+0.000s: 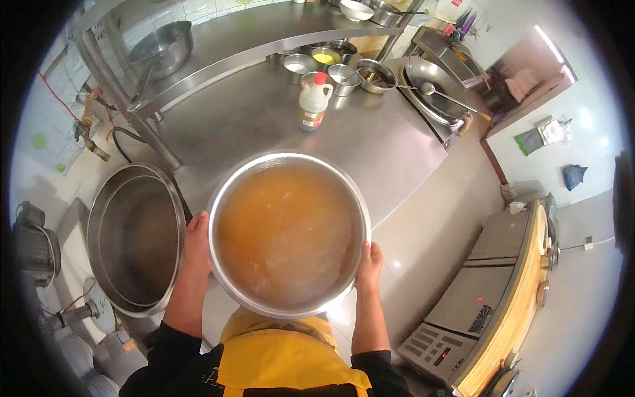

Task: The person pours water from a metal bowl into a sink, then uses a ladle to transfer a yellowish liquid from a large pot into the bowl. The person then wipes the bowl and the surrounding counter with a cloth.

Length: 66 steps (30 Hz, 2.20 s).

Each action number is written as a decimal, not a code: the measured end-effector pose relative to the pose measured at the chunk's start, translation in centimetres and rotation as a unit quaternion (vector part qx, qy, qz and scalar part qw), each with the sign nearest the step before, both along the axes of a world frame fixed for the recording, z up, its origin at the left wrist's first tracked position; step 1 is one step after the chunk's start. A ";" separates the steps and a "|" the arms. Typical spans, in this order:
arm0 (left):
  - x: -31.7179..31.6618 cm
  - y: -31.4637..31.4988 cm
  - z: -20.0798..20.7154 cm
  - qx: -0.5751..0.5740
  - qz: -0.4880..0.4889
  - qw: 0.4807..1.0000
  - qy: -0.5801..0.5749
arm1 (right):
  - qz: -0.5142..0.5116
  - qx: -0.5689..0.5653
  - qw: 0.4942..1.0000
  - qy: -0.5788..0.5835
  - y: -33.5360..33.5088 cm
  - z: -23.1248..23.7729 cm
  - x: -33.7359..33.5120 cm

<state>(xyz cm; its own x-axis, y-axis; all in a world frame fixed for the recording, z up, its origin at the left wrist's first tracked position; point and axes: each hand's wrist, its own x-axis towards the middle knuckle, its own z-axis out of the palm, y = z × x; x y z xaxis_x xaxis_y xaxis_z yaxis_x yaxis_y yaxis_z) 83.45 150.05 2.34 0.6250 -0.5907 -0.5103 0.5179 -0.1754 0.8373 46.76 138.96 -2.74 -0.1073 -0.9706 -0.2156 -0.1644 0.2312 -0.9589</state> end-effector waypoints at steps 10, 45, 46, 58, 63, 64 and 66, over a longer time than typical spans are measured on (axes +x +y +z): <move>-17.2 -4.2 4.7 -0.038 0.047 0.998 0.017 | 0.019 0.002 1.000 -0.023 -6.8 7.2 -16.4; -84.3 -90.7 3.3 -0.149 -0.269 0.949 0.070 | -0.236 -0.088 0.967 0.029 -70.2 15.0 -85.4; -85.3 -93.0 3.5 -0.146 -0.253 0.953 0.076 | -0.226 -0.083 0.970 0.026 -73.4 14.6 -87.0; -90.0 -121.7 6.7 -0.127 -0.190 0.969 0.097 | -0.133 -0.078 0.988 0.006 -110.2 14.2 -92.7; -88.7 -131.8 5.3 -0.110 -0.115 0.984 0.075 | -0.050 -0.066 0.996 -0.033 -125.8 13.1 -90.6; -88.5 -133.8 5.2 -0.099 -0.100 0.988 0.064 | -0.044 -0.059 0.997 -0.034 -128.8 12.9 -90.0; -87.9 -137.6 4.7 -0.087 -0.066 0.992 0.068 | -0.045 -0.048 0.998 -0.018 -135.3 11.6 -89.3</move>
